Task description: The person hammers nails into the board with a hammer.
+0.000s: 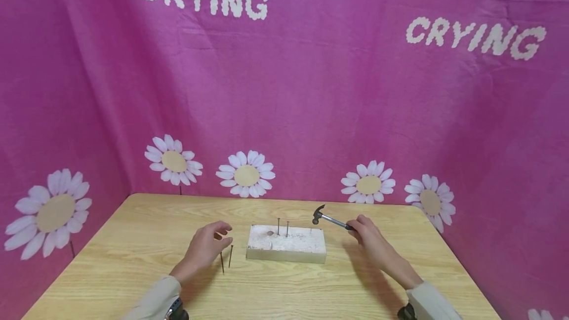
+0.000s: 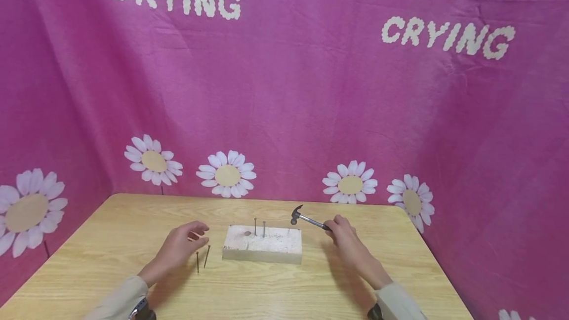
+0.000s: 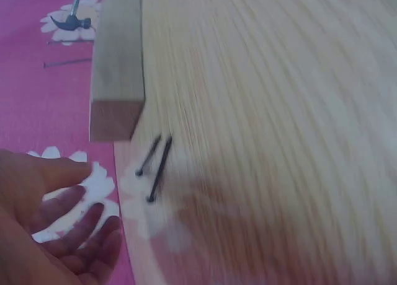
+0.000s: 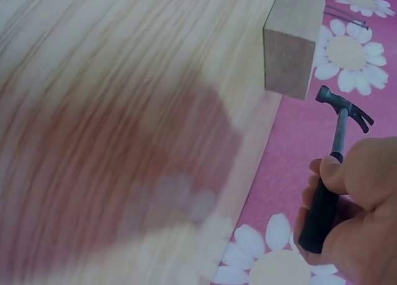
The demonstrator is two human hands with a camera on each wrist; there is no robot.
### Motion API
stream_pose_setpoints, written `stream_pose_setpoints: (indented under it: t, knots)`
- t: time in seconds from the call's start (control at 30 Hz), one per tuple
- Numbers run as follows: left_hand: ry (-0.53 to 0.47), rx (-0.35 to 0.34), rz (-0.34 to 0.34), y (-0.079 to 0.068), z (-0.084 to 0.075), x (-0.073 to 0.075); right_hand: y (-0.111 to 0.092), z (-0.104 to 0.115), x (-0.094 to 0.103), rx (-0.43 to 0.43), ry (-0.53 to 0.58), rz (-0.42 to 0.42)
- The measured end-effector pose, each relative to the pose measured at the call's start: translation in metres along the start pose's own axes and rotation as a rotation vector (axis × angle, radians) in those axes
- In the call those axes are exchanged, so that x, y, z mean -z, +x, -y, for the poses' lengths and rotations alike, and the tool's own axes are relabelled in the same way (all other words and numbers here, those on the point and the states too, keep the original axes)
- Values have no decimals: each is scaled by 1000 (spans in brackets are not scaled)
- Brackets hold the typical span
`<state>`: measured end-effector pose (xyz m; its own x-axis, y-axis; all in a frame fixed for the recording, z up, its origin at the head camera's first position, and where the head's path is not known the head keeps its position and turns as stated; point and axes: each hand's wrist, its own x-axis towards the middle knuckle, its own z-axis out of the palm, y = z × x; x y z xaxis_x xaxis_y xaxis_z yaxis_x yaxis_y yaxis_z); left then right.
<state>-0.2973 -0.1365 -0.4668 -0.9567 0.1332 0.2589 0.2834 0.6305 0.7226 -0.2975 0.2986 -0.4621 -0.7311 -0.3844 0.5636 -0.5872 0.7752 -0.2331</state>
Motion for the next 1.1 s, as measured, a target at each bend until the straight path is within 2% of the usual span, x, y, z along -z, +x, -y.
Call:
stream_pose_setpoints:
  t: [0.1,0.23,0.37,0.5,0.57,0.7,0.8,1.0,1.1]
  knots:
    - [95,19,30,-1,5,9,-3,-4,0,-11,39,10]
    - [145,99,107,-5,7,16,-9,-8,0,-6,56,2]
    - [141,184,164,-10,6,15,-16,-12,-3,-29,72,-38]
    - [108,205,165,-13,5,9,-21,-15,-7,-19,31,-102]
    - [81,210,171,-14,4,8,-21,-15,-8,-24,1,-106]
    - [21,280,219,-12,-1,11,-21,-11,-5,-98,-41,-28]
    - [29,314,244,-10,-3,14,-19,-8,-2,-171,-52,43]
    - [84,279,223,-8,-5,14,-17,-11,-1,-166,-49,51]
    - [53,249,202,-4,-7,17,-17,-11,-1,-190,-50,64]
